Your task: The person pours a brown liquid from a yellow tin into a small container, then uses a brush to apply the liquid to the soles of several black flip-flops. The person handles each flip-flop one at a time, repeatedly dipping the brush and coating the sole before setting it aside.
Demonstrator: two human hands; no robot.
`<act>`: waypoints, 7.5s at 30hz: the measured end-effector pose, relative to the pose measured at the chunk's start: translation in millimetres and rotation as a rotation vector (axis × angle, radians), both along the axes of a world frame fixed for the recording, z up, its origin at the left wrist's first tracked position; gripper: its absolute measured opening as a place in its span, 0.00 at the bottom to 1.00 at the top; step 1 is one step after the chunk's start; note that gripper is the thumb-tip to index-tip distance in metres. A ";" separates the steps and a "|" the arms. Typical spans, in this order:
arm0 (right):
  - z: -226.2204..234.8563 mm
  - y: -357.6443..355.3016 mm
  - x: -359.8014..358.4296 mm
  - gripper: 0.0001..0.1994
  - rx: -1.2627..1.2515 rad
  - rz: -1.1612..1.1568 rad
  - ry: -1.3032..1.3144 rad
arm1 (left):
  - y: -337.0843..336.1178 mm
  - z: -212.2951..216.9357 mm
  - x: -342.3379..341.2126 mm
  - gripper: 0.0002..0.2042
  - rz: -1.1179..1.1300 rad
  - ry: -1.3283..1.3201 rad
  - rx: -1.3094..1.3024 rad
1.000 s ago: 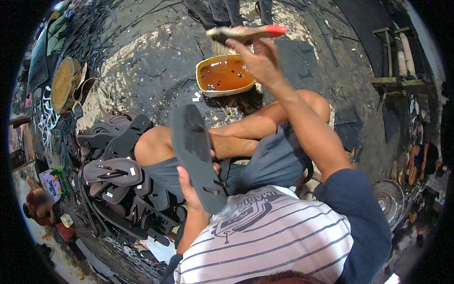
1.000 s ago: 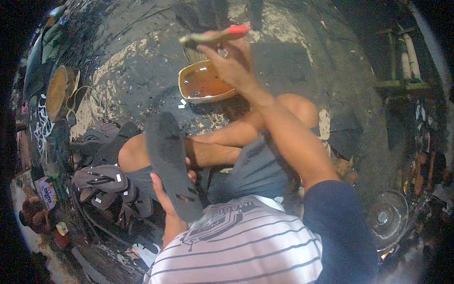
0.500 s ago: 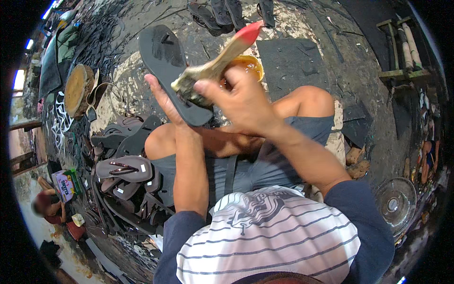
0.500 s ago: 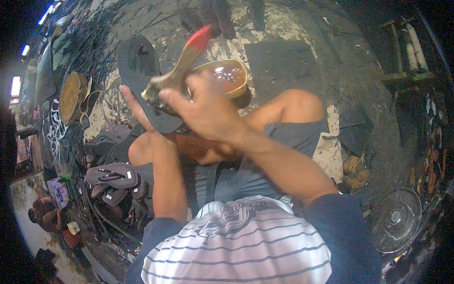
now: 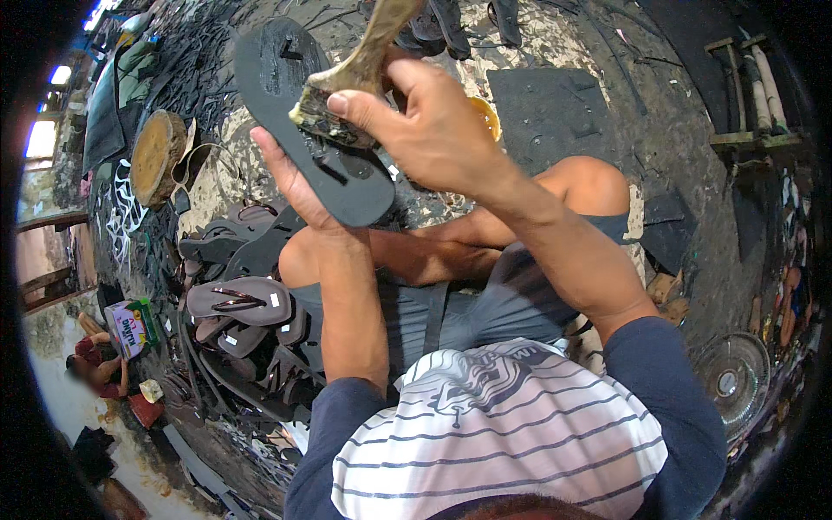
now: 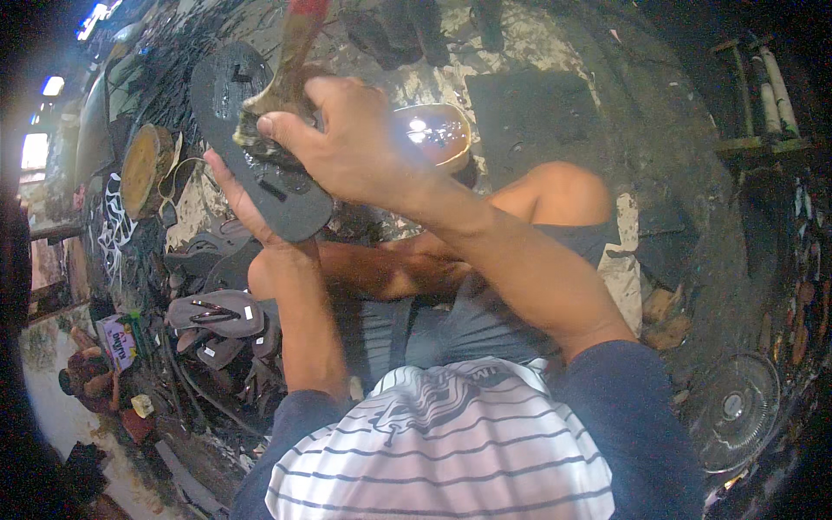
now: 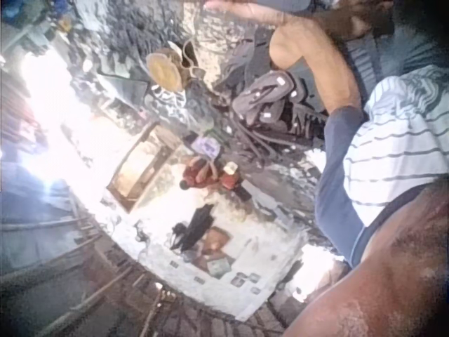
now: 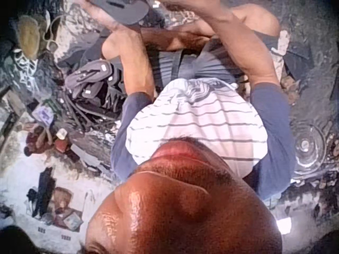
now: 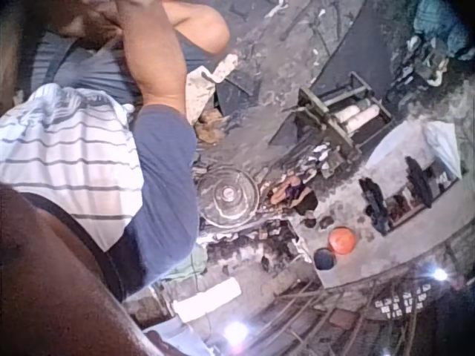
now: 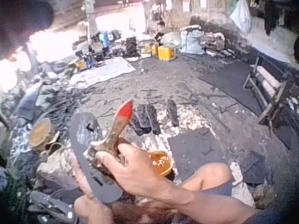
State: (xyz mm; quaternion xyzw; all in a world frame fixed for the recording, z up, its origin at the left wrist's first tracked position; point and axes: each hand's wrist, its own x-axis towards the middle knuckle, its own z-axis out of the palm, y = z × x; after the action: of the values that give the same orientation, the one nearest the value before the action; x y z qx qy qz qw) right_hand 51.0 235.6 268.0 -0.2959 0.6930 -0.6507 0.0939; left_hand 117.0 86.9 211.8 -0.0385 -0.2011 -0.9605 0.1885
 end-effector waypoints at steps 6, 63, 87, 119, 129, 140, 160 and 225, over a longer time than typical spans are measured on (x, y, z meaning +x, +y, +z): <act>16.4 9.4 -2.4 0.18 -0.125 -0.009 -0.007 | 28.1 21.8 -2.9 0.32 0.177 -0.189 0.039; -160.9 64.8 -120.3 0.24 0.874 -0.051 0.262 | -179.9 39.2 252.5 0.19 -0.142 -0.920 -2.550; 21.2 119.4 -86.8 0.19 0.238 -0.381 0.055 | -31.0 17.1 109.6 0.32 0.121 -0.477 -0.452; -14.5 69.3 24.6 0.18 -0.138 -0.082 -0.309 | 74.0 -22.2 108.3 0.40 -0.032 -0.452 -0.042; -66.2 27.7 58.7 0.16 0.149 -0.082 0.654 | 33.0 -5.1 28.2 0.36 0.210 -0.324 -0.030; -48.4 24.5 43.5 0.18 -0.166 0.272 0.591 | 4.3 -26.2 23.7 0.28 -0.026 -0.224 -0.004; -35.9 90.8 -12.1 0.15 -0.142 -0.256 -0.156 | -133.6 -156.6 -183.5 0.32 0.423 -1.035 -0.280; -69.6 -5.6 -8.0 0.15 0.038 -0.144 0.433 | 45.9 -10.1 87.8 0.34 -0.214 -0.062 0.099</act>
State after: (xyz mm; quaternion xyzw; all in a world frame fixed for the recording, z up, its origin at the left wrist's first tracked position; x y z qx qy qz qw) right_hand 43.1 230.0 198.4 -0.3767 0.7285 -0.5637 -0.0980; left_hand 204.8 132.7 201.8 -0.0208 -0.1539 -0.9846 0.0801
